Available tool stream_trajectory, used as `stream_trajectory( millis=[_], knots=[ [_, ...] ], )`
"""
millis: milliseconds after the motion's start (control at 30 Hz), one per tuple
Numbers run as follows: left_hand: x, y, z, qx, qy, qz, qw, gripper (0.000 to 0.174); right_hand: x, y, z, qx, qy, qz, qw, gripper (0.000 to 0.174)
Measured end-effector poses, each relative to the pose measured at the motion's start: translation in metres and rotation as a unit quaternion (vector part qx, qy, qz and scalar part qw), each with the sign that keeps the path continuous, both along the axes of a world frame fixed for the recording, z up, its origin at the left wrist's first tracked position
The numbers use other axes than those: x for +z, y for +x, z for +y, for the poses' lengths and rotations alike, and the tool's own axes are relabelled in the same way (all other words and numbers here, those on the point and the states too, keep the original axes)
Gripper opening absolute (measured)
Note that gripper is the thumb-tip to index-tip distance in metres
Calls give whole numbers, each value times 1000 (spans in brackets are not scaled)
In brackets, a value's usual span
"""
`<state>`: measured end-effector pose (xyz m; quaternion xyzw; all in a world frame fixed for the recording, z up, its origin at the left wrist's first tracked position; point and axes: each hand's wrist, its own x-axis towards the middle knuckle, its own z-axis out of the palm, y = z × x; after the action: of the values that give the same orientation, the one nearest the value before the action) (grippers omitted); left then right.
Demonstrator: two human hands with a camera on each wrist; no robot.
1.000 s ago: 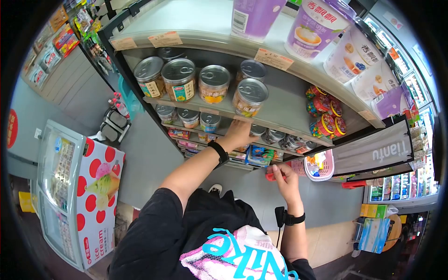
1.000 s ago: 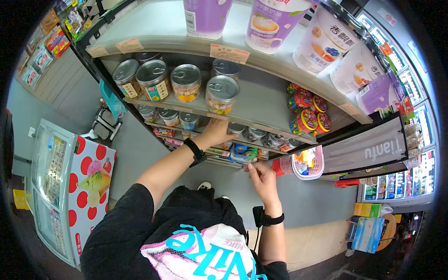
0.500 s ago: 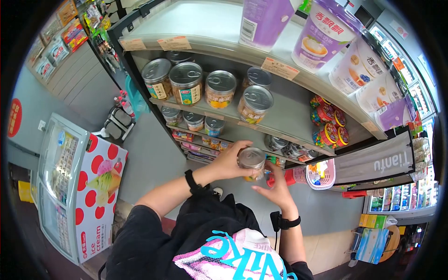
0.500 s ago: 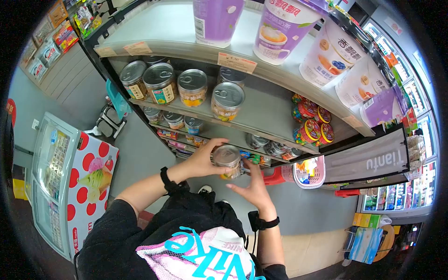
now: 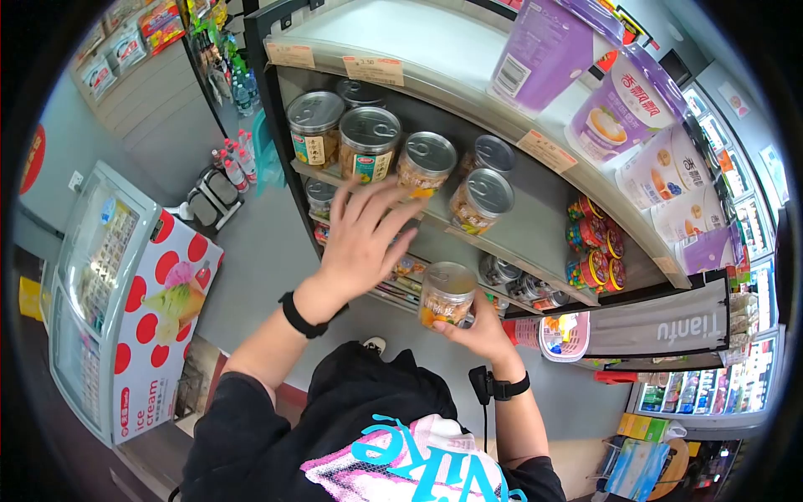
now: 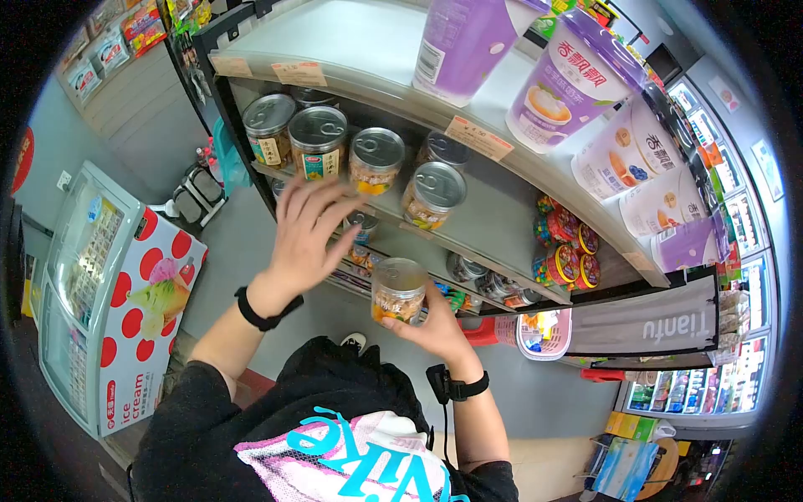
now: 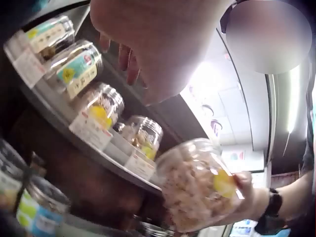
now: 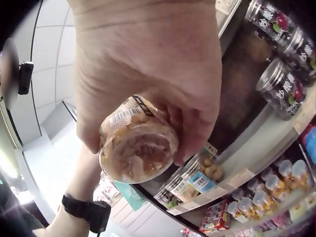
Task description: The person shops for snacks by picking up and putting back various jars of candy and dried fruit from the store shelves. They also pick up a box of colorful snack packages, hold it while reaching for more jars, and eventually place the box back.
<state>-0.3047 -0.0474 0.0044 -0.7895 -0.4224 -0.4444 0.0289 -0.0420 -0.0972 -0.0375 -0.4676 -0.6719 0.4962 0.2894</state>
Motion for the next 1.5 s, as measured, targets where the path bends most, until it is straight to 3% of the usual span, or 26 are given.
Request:
stream_trajectory(
  millis=[67, 267, 467, 600, 667, 700, 767, 833, 867, 1000, 1167, 1233, 1267, 1300, 1367, 1500],
  knots=[
    [14, 2, 12, 102, 52, 98, 989, 61, 0, 2, 1, -11, 0, 2, 1000, 81],
    [26, 16, 47, 143, 44, 181, 972, 70, -1, 7, -4, -13, 24, -12, 1000, 83],
    [13, 32, 86, 177, 57, 176, 967, 65, 1, 9, -15, -51, 49, -26, 997, 82],
    [21, 37, 75, 175, 85, 141, 971, 59, 10, 10, -16, -54, 61, -57, 995, 82],
    [26, 32, 46, 77, 111, 94, 986, 57, 10, 11, -17, -55, 62, -62, 995, 81],
    [26, 29, 33, 75, 111, 96, 986, 57, 10, 11, -16, -52, 75, -64, 994, 83],
    [23, 25, 10, -167, -77, 88, 979, 74, 9, 10, -16, -51, 86, -65, 993, 84],
    [15, 27, -5, -241, -165, 60, 954, 97, 11, 8, -13, -37, 114, -103, 987, 88],
    [9, 25, -10, -238, -172, 79, 953, 105, 13, 5, -12, -34, 113, -102, 988, 88],
    [-2, 14, -16, -241, -229, 38, 942, 104, 15, -8, -6, -10, 147, -60, 987, 94],
    [22, 4, -12, -142, -103, -63, 983, 104, 17, -16, -4, -55, 193, -28, 979, 104],
    [33, 1, -4, -71, -10, -41, 997, 96, 6, -8, -2, -3, 114, -5, 993, 101],
    [38, -1, 3, -44, 23, -12, 999, 95, 3, -8, -4, 5, 116, 18, 993, 88],
    [42, 0, 9, -16, 40, 13, 999, 95, 0, -7, -6, 5, 116, 17, 993, 88],
    [46, 2, 19, 38, 42, 64, 996, 97, -3, -4, -11, 8, 95, -4, 995, 77],
    [42, 6, 35, 38, -4, 71, 997, 97, -4, 3, -20, -20, 74, 12, 997, 67]
  ],
)
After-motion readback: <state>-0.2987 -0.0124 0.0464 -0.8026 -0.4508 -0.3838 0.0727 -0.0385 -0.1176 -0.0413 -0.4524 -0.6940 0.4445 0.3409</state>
